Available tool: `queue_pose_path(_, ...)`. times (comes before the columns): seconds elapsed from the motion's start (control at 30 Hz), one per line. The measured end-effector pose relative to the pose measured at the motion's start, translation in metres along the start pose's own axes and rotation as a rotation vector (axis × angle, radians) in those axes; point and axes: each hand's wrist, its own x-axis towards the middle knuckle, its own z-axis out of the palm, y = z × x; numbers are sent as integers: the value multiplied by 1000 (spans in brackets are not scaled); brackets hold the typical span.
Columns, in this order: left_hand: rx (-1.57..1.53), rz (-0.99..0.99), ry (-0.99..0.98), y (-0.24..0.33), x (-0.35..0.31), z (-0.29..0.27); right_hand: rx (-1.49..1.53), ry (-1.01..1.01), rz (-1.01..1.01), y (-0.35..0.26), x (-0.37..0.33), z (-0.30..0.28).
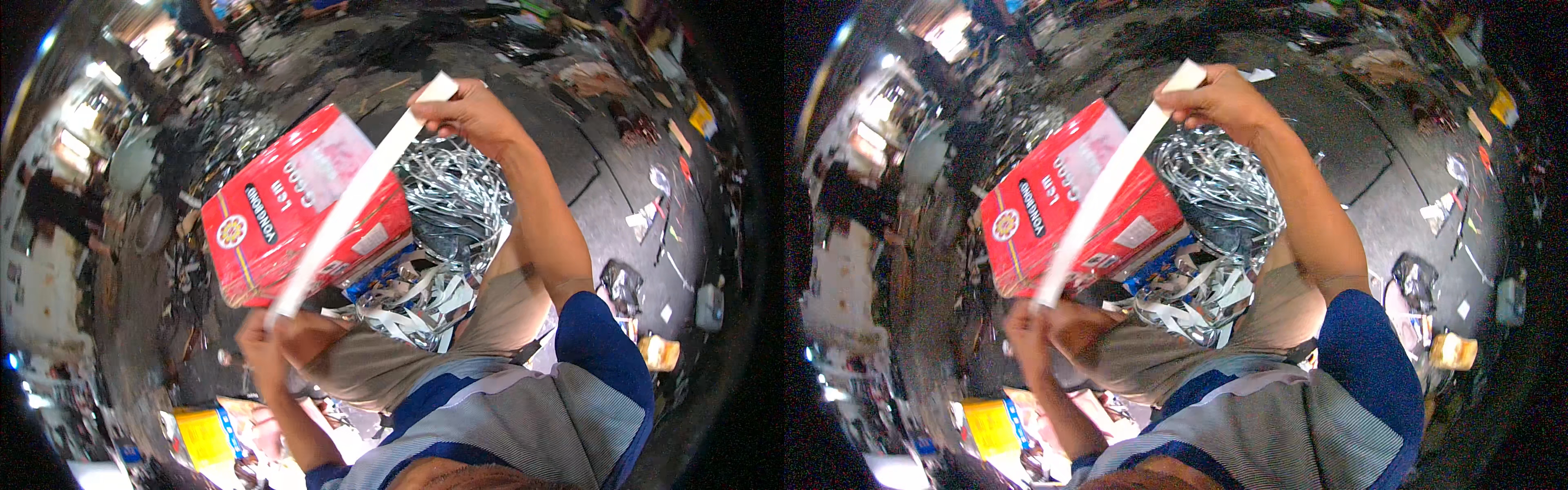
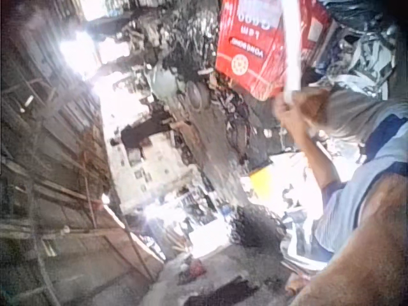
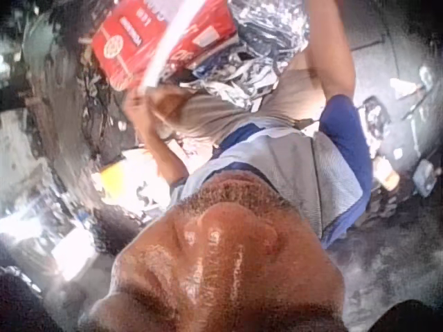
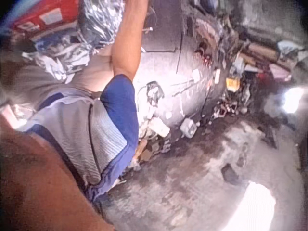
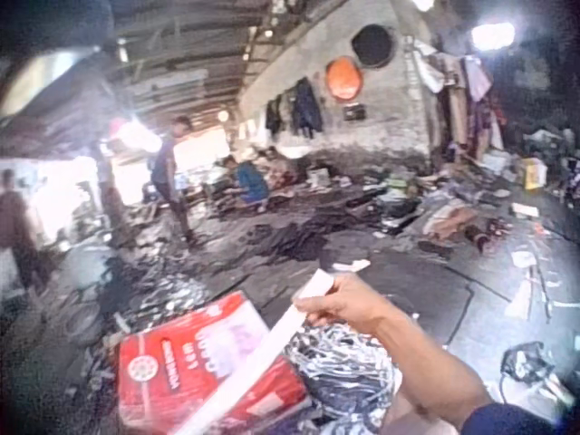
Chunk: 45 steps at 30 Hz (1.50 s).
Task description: The person sits on the floor and wraps a red rectangular box with white tape. They repeatedly pull tape from a roll, wrap it around the box, and tear off pieces by hand. The person adjusts the box position and continues taping until the box is fully covered.
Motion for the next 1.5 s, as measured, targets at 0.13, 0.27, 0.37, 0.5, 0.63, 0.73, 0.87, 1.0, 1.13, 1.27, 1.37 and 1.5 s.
queue_pose_path(0.13,533,89,214,22,74,-97,-199,-236,31,31,34,51)
queue_pose_path(0.27,1328,125,488,51,129,-61,-888,-151,-361,61,57,86)
queue_pose_path(0.37,739,646,283,56,171,16,-1063,-34,-382,58,48,113)
queue_pose_path(0.5,111,451,-257,59,188,130,-1087,-70,-362,58,49,121)
queue_pose_path(0.63,-35,263,-302,45,199,160,-1071,-80,-429,54,46,101)
queue_pose_path(0.73,60,381,-209,45,187,168,-933,-127,-449,56,42,84)
queue_pose_path(0.87,110,438,-143,43,184,168,-1043,-149,-632,56,37,82)
queue_pose_path(1.0,157,508,-91,46,181,168,-1180,-181,-752,55,39,77)
queue_pose_path(1.13,184,562,-80,43,182,169,-1282,-272,-811,48,38,71)
queue_pose_path(1.27,178,605,-95,39,183,169,-1275,-362,-877,42,40,68)
queue_pose_path(1.37,159,654,-100,37,183,172,-1300,-436,-877,41,44,61)
queue_pose_path(1.5,110,497,-161,42,185,166,-1196,-554,-764,35,56,60)
